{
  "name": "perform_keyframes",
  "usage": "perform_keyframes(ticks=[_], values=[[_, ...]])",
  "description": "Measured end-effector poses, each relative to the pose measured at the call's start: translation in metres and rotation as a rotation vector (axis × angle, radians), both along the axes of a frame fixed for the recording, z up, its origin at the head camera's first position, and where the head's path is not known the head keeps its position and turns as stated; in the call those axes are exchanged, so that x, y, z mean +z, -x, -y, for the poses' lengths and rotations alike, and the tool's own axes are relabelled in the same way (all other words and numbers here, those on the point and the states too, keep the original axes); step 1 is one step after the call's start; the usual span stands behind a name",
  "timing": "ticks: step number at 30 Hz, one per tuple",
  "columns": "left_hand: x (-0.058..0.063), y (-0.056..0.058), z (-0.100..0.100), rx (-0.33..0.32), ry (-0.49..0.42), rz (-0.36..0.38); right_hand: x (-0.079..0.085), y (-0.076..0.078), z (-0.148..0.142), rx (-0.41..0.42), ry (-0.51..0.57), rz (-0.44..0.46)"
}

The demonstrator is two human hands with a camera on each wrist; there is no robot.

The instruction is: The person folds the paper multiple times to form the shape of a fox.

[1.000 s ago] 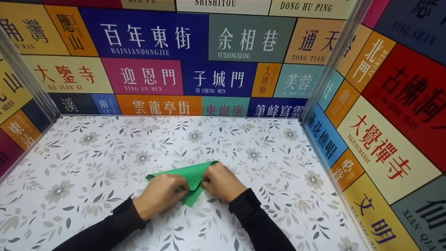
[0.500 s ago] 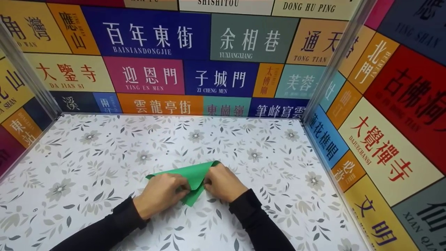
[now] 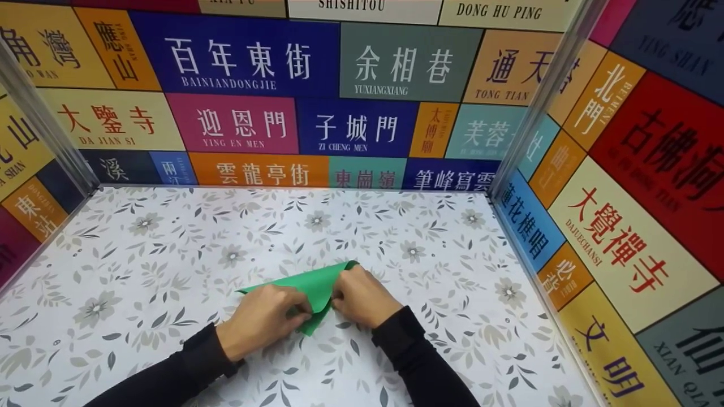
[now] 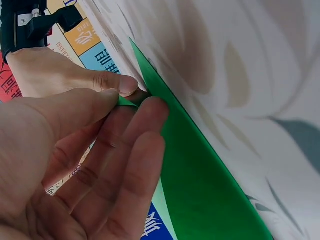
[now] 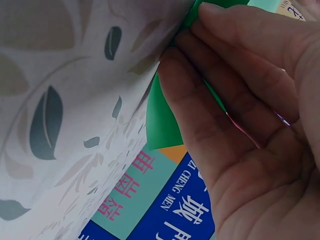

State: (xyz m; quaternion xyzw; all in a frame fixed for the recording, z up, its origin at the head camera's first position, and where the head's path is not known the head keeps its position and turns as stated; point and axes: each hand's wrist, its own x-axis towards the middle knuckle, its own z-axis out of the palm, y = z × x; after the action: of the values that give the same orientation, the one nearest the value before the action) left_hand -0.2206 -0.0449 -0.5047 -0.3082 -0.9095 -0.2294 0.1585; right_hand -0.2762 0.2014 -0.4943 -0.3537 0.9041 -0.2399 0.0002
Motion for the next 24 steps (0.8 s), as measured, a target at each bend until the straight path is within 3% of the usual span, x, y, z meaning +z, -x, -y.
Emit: perform_keyframes(ticks=[24], values=[[-0.0070,-0.0017,-0.0007,-0.010,0.043,-0.043,0.0055,-0.0015,-0.0014,0.008,-0.006,0.031]])
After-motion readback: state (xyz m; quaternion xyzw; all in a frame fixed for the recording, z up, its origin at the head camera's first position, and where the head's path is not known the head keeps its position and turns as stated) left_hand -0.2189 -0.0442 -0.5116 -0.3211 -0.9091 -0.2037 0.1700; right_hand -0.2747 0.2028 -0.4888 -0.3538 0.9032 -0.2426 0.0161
